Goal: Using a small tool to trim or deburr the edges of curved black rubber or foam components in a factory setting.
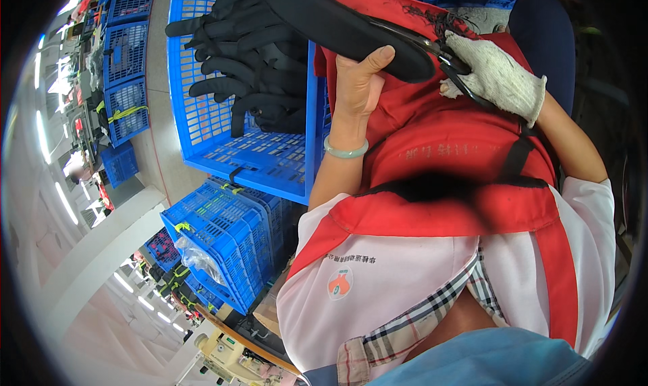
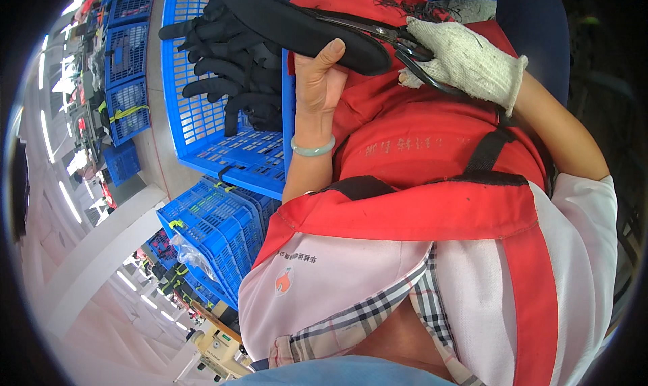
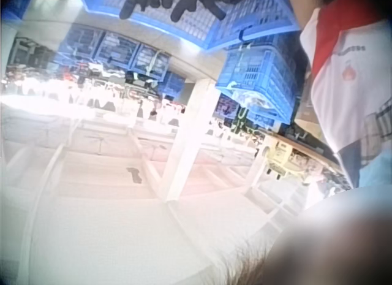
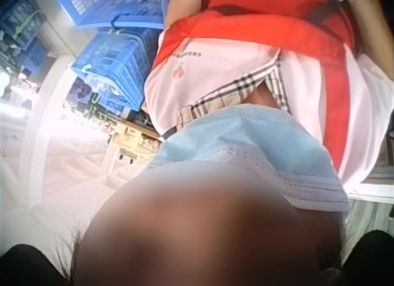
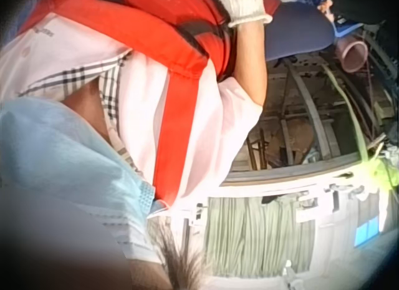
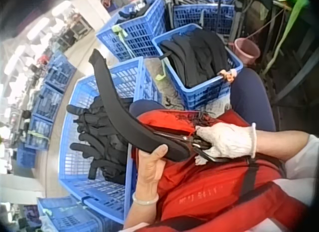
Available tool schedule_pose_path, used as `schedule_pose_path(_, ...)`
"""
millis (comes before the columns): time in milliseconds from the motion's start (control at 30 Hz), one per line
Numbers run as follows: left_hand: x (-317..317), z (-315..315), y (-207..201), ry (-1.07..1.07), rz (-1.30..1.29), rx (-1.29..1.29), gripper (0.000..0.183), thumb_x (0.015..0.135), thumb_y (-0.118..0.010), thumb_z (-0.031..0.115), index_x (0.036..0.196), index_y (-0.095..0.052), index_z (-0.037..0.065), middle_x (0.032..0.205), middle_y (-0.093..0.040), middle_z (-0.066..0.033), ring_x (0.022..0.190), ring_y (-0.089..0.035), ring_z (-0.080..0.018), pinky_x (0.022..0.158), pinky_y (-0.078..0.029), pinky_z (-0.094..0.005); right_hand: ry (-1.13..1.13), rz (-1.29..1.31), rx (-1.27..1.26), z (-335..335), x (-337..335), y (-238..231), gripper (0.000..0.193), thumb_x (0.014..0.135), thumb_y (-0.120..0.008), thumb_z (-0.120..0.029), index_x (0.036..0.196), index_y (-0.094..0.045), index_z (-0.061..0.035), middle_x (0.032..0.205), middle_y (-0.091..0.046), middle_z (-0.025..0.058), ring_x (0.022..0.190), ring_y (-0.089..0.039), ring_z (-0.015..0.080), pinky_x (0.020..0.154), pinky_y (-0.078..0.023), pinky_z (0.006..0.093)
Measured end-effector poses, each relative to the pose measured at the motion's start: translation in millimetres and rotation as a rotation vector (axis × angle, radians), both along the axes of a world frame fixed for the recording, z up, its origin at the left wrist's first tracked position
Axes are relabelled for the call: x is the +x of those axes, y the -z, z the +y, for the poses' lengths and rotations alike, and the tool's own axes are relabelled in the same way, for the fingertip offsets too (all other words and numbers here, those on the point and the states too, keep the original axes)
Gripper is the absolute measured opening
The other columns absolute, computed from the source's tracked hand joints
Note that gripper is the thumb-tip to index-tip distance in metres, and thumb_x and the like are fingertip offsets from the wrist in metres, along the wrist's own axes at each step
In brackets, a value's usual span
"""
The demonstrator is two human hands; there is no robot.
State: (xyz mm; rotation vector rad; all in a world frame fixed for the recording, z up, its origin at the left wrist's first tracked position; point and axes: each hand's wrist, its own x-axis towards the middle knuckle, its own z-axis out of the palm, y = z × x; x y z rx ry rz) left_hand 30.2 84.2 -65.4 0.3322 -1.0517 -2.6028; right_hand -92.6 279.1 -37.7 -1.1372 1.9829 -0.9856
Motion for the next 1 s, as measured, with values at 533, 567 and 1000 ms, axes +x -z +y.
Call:
schedule_pose_path(533, 4, -5, 2, -0.071, 0.006, -0.012, 0.04, 0.074, -0.071, -0.01, 0.11, -0.06, 0.005, 0.102, -0.065, -0.0056, 0.095, -0.063, -0.0174, 0.089, -0.05, -0.0302, -0.049, 0.061, 0.155, -6, -1, -21, 0.053, 0.075, -0.077, -0.036, 0.108, -0.054, -0.0025, 0.077, -0.062, 0.0171, 0.072, -0.063, 0.0328, 0.063, -0.048, 0.04)
schedule_pose_path(567, 5, -6, 4, -0.063, 0.009, -0.024, 0.04, 0.075, -0.071, -0.01, 0.11, -0.06, 0.005, 0.102, -0.065, -0.0057, 0.095, -0.063, -0.0176, 0.089, -0.05, -0.0302, -0.073, 0.158, 0.142, -7, -1, -22, 0.051, 0.076, -0.077, -0.035, 0.108, -0.054, -0.0027, 0.077, -0.062, 0.0168, 0.071, -0.063, 0.0323, 0.062, -0.048, 0.0395)
schedule_pose_path(1000, 3, -16, 13, -0.083, 0.033, 0.035, 0.033, 0.082, -0.068, -0.002, 0.113, -0.058, 0.007, 0.106, -0.063, -0.0055, 0.098, -0.061, -0.0203, 0.092, -0.05, -0.0376, 0.007, 0.315, 0.121, -9, 5, 0, 0.051, 0.078, -0.074, -0.036, 0.111, -0.055, -0.0018, 0.08, -0.064, 0.0188, 0.076, -0.065, 0.0352, 0.066, -0.051, 0.0403)
